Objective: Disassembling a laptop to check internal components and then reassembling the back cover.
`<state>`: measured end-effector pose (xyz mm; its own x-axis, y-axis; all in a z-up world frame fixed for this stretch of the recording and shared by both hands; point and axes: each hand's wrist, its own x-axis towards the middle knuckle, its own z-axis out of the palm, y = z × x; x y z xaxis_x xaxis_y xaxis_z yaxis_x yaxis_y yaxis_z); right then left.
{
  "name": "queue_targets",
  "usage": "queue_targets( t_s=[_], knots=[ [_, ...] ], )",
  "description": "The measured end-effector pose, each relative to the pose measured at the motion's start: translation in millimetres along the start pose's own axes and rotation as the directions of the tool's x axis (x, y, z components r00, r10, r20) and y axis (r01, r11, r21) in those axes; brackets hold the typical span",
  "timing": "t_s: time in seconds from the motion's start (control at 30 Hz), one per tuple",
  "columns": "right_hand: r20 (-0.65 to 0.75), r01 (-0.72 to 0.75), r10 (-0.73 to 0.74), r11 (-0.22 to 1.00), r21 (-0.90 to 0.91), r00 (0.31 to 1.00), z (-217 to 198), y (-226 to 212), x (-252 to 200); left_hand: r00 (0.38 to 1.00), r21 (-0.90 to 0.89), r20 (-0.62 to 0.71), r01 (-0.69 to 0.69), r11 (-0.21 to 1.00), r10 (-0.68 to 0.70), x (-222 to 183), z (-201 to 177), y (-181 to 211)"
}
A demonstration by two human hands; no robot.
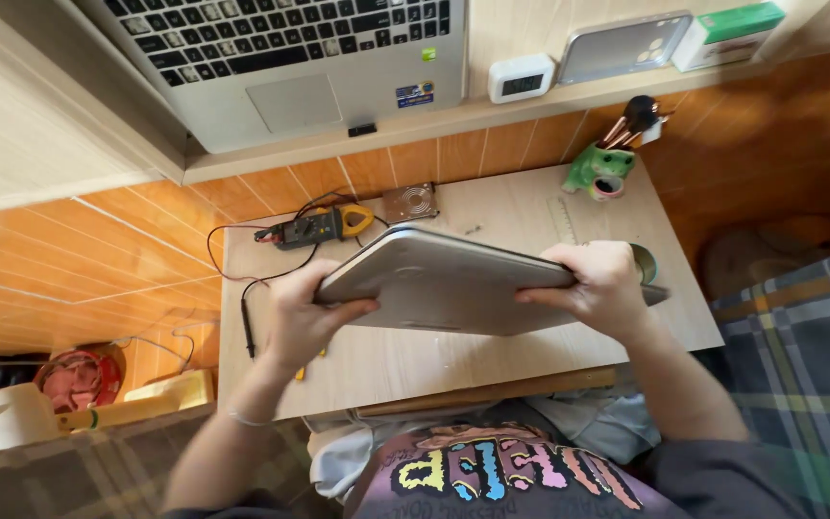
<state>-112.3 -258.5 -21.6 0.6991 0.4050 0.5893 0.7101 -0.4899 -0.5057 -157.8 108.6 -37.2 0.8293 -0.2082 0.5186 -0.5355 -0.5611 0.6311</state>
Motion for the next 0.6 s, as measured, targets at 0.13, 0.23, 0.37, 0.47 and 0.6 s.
queue_targets(
  t_s=[0.13, 0.23, 0.37, 0.47, 0.6],
  knots=[
    [0.193, 0.163, -0.117, 0.957, -0.241, 0.974, 8.1, -13.6, 24.2, 0.938, -0.345, -0.09, 0.286, 0.894, -0.335, -63.0, 56.1, -74.5],
    [0.299, 0.257, -0.161, 0.913, -0.317, 0.941, 26.2, -15.3, 31.4, 0.922, -0.469, -0.139, 0.26, 0.844, -0.361, -101.8, 95.3, -119.2],
    [0.383, 0.309, -0.174, 0.893, -0.327, 0.907, 51.6, -11.9, 36.2, 0.842, -0.582, -0.061, 0.407, 0.704, -0.537, -127.4, 116.0, -141.8],
    [0.446, 0.328, -0.151, 0.877, -0.352, 0.882, 63.4, -11.0, 38.4, 0.872, -0.55, -0.036, 0.39, 0.738, -0.488, -129.2, 108.0, -139.7],
    [0.465, 0.335, -0.137, 0.865, -0.375, 0.874, 66.3, -10.9, 43.1, 0.905, -0.323, 0.039, 0.412, 0.852, -0.423, -97.0, 67.0, -105.8]
  ],
)
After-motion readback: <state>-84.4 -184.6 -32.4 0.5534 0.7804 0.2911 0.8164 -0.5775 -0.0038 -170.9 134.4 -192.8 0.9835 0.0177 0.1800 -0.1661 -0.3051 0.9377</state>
